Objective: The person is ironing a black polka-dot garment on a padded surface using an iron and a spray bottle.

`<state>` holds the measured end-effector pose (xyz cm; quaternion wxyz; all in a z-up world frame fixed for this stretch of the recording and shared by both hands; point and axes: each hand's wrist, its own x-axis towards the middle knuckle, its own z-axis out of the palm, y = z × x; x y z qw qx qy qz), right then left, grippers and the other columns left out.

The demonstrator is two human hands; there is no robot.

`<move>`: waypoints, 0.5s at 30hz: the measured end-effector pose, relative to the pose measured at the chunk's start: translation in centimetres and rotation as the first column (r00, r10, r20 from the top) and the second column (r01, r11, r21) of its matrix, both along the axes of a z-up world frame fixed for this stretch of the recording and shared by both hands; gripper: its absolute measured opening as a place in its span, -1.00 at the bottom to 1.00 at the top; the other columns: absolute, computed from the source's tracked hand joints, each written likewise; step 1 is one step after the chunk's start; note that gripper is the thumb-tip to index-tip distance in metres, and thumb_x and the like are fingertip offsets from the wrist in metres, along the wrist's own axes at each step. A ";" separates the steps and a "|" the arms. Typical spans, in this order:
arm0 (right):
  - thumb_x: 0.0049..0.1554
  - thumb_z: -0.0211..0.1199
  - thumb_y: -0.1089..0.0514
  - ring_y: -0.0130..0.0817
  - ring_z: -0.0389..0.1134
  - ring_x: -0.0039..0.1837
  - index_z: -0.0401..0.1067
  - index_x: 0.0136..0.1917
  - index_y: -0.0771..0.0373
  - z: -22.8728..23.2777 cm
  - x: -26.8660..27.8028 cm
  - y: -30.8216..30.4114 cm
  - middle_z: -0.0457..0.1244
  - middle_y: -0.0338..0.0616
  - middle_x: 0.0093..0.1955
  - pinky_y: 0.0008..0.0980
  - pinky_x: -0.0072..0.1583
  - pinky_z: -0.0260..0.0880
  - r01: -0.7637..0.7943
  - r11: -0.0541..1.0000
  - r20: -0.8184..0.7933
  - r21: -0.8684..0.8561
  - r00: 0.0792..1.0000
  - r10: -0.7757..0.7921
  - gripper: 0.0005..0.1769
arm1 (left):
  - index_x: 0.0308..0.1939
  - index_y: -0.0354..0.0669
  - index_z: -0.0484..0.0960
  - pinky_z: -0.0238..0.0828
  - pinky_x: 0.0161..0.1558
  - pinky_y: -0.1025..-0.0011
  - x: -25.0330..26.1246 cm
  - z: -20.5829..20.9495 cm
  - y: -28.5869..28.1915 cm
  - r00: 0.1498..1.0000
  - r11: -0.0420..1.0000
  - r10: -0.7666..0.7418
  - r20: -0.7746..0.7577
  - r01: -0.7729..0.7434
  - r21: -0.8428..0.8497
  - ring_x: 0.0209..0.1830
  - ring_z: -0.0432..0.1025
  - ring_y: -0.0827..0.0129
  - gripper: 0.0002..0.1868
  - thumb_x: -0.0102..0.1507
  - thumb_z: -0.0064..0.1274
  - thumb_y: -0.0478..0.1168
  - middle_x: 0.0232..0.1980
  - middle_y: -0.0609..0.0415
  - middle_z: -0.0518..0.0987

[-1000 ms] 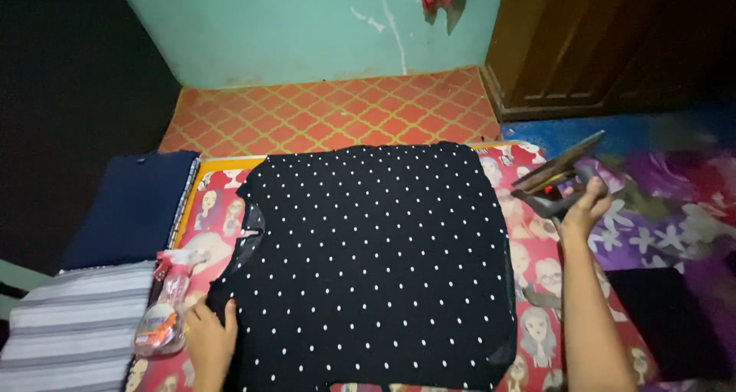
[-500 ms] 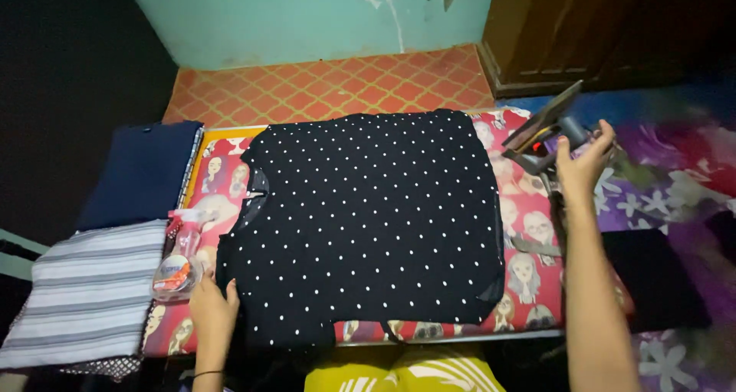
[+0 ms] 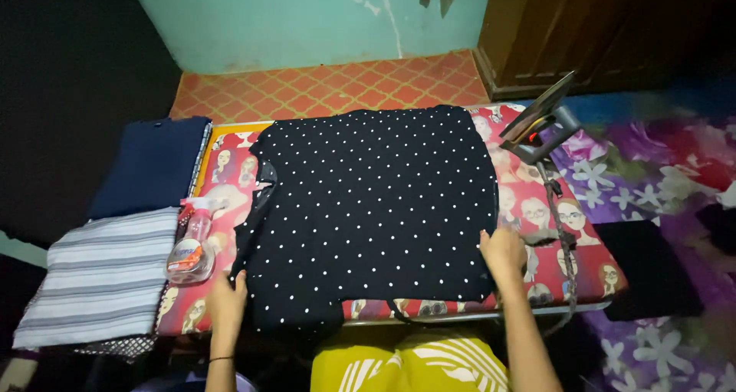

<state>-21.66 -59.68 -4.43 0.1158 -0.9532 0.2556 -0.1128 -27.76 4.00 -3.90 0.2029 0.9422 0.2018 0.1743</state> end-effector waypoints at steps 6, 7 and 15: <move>0.19 0.30 -0.03 -0.24 0.41 -0.13 0.44 0.13 0.36 -5.4 1.0 -8.7 0.40 -0.01 -0.13 -0.21 -0.04 0.41 -0.240 0.661 0.261 0.711 0.963 0.069 -0.58 | -0.11 -0.38 0.65 0.38 -0.31 0.13 -3.3 4.6 -0.7 0.996 0.962 -0.018 0.084 0.040 -0.270 -0.40 0.49 0.03 -0.54 0.30 0.16 0.05 -0.37 -0.27 0.61; 0.22 0.30 0.05 -0.38 0.34 -0.14 0.45 0.09 0.34 -4.5 0.0 -9.2 0.38 -0.14 -0.13 -0.33 -0.05 0.36 -0.331 0.446 0.339 0.831 0.938 0.065 -0.68 | -0.10 -0.38 0.65 0.34 -0.34 0.18 -4.4 6.4 -1.2 0.998 0.940 -0.007 0.061 0.028 -0.339 -0.46 0.45 0.15 -0.56 0.30 0.19 0.02 -0.42 -0.23 0.59; 0.15 0.30 -0.03 -0.43 0.19 -0.29 0.46 -0.08 0.29 5.1 -9.5 -12.6 0.21 -0.28 -0.33 -0.35 -0.24 0.18 -0.166 0.526 0.032 0.834 0.967 0.254 -0.68 | -0.03 -0.31 0.57 0.41 -0.17 0.42 -12.9 3.3 2.2 0.961 0.784 -0.105 0.255 0.238 -0.573 -0.24 0.47 0.44 -0.68 0.24 0.23 -0.18 -0.22 0.00 0.63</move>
